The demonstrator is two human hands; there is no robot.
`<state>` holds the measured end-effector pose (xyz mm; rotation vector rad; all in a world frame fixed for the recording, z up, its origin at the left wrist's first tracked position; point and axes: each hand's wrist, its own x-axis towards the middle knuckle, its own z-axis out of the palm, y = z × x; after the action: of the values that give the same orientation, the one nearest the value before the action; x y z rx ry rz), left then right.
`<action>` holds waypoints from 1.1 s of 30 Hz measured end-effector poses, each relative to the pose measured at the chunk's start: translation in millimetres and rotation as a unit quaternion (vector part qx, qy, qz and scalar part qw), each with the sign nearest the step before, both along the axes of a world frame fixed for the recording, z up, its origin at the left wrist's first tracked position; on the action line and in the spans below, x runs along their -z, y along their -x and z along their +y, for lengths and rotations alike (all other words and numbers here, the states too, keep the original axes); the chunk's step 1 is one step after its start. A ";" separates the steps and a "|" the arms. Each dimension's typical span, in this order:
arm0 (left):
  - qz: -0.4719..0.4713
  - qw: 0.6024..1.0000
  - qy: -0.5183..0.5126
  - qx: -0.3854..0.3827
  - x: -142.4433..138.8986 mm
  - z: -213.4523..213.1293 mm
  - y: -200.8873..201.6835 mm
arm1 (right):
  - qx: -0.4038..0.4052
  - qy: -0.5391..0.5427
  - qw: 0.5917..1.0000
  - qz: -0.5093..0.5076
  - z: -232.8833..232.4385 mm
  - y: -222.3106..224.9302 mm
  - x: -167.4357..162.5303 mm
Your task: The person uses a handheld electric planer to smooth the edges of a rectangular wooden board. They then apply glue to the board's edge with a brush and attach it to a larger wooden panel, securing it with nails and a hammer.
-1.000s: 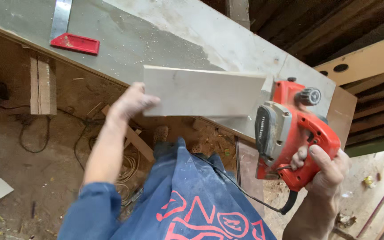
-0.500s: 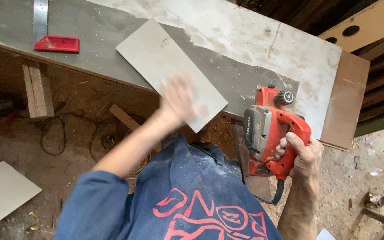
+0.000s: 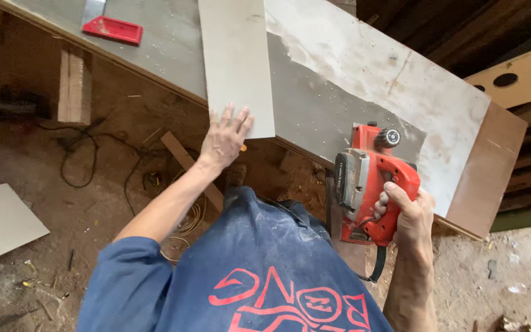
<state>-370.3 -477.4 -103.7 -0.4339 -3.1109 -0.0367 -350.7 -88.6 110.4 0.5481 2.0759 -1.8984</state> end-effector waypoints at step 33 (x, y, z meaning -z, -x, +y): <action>0.359 0.838 -0.367 -0.184 -18.2 96.6 35.2 | -0.241 -0.133 0.962 0.001 -169.2 -8.0 -99.7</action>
<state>-405.5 -380.8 -85.5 0.1563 -2.1441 -0.8148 -342.7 -257.8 210.1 0.0727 2.2240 -1.3595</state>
